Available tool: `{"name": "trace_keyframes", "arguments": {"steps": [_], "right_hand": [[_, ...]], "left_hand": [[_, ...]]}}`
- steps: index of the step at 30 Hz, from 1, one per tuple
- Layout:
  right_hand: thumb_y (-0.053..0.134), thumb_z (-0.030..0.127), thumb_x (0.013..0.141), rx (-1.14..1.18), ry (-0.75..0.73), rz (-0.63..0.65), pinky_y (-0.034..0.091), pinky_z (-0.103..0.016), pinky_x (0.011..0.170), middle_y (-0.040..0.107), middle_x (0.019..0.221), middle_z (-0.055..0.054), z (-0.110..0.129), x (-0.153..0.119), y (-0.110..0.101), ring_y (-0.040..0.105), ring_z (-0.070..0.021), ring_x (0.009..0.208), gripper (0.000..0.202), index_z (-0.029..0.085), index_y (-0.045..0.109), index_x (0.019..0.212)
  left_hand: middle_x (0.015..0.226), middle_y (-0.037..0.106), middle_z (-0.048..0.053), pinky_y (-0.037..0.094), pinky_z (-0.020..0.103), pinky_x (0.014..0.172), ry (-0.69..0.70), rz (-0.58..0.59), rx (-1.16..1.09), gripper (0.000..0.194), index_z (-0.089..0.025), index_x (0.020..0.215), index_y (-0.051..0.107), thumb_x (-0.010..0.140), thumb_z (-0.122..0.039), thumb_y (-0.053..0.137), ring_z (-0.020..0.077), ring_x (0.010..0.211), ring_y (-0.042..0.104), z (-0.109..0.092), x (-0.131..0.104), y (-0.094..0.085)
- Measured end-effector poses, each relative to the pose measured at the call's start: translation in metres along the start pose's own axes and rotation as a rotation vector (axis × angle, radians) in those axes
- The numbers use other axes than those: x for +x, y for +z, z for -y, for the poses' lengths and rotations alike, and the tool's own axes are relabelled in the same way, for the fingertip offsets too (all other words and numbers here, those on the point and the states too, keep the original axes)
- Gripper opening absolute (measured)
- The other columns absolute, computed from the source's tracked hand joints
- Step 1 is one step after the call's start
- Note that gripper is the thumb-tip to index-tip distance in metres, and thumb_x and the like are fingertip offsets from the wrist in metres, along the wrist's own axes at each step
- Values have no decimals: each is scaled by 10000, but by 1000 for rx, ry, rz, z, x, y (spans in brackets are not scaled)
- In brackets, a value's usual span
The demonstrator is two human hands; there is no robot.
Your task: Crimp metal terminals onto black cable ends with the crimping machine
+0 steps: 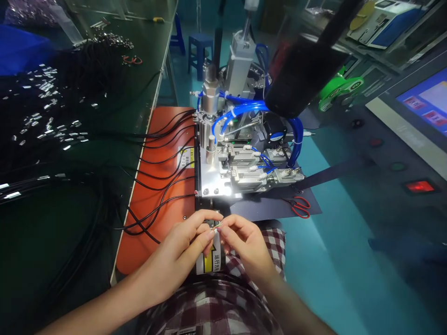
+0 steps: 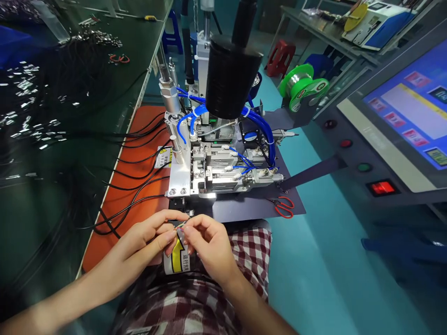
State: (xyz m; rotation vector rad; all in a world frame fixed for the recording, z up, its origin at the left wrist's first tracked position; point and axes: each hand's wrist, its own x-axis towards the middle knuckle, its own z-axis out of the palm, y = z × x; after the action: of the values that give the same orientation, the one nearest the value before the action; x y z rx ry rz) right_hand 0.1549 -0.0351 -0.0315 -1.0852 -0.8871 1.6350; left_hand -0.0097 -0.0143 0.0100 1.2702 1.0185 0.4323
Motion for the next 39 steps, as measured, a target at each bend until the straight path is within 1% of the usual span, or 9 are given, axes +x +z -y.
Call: {"name": "trace_keyframes", "arguments": {"steps": [4,6,9,12,22,25,29,35,39], "right_hand": [[612,294,859,-102,-65,-53,364,-179,513,511,613,51,-5,-7,7,436,-68,542,153,184,585,757],[603,290,862,-153,-68,-83,356,-188,517,502,612,50,-6,-9,8,423,-73,546,152,183,582,756],[597,295,858,-208,-58,-113,344,-200,509,486,608,49,-4,-9,8,402,-79,541,165,180,571,742],[586,295,857,-238,-55,-101,356,-209,522,494,620,41,-2,-9,9,415,-86,554,165,176,568,745],[565,268,867,-341,-68,-32,379,-217,536,519,640,35,9,-1,2,450,-93,567,151,178,563,746],[572,241,859,-489,-109,8,391,-224,555,546,652,28,21,0,-4,479,-104,589,137,184,573,735],[570,220,864,-811,-223,13,388,-246,582,598,675,20,37,-4,-4,531,-120,612,135,200,599,733],[559,245,876,-1426,-479,-75,245,-310,545,605,608,6,44,-15,9,449,-136,524,213,208,581,667],[548,213,883,-1453,-588,-142,229,-317,544,577,565,4,33,-20,18,424,-133,504,221,200,584,666]], "left_hand": [[829,604,-23,412,203,659,35,3,-67,269,-276,1187,513,939,-353,443,113,759,538,2,1,1],[895,620,-7,411,190,632,37,-18,-87,235,-259,1137,545,927,-336,470,108,756,542,2,2,1],[671,523,-48,292,163,449,-33,-23,-136,205,-224,1051,572,899,-350,513,61,520,399,0,4,-1],[501,364,-93,192,157,396,-98,-3,-233,207,-197,965,561,880,-384,532,50,433,274,-1,6,-3],[450,352,-100,204,155,402,-188,-19,-270,240,-186,878,546,825,-415,588,47,411,263,-2,9,-7],[468,309,-104,190,168,401,-178,-47,-225,236,-188,893,555,818,-407,595,54,423,253,-1,8,-6],[513,416,-74,241,179,409,-149,-128,-148,215,-192,894,561,828,-395,582,67,446,326,2,7,0],[791,582,-6,412,225,605,153,-299,300,90,-216,880,605,876,-259,526,122,694,538,7,1,8],[809,598,-3,429,221,606,151,-361,246,82,-216,891,604,863,-272,552,126,703,556,7,1,11]]}}
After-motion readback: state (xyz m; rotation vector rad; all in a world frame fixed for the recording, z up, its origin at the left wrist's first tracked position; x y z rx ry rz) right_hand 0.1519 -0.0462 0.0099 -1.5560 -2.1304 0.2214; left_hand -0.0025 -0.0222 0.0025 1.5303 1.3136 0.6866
